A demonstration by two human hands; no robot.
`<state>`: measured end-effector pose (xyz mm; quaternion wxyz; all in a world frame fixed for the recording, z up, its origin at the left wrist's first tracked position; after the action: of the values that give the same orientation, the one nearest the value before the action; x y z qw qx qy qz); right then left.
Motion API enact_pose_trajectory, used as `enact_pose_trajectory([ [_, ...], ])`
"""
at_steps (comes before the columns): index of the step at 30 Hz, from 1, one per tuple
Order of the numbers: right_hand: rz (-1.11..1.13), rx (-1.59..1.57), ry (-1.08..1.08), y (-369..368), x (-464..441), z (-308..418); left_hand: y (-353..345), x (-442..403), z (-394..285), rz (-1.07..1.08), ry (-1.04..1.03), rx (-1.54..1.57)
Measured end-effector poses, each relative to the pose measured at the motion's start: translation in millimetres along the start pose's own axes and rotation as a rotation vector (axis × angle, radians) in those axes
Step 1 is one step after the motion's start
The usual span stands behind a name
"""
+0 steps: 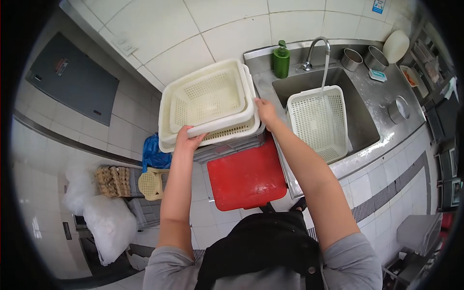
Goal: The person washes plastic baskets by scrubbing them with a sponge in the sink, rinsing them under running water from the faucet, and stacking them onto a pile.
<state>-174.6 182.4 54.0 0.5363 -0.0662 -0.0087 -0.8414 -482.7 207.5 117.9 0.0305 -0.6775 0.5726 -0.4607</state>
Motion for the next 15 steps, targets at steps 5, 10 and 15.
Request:
enact_pose_trajectory([
  [5,-0.027,-0.117,0.02,5,-2,-3,-24,-4,-2,0.097,0.031,0.002],
  [10,-0.035,0.085,0.085,8,-29,-22,-41,26,-36,0.139,0.166,-0.055],
  [15,0.007,-0.006,-0.012,19,14,25,-40,82,-37,0.389,-0.019,0.004],
])
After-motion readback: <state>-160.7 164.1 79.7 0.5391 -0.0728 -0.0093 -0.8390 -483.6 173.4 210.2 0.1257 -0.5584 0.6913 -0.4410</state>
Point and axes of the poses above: each hand's wrist, its own x-axis away from the middle knuckle, its own y-axis out of the back of the hand, z = x × y, the point moved 1 cm from there along -x, towards the middle knuckle, and after that the axes turned 8 degrees about -x, right-handed, at the moved point
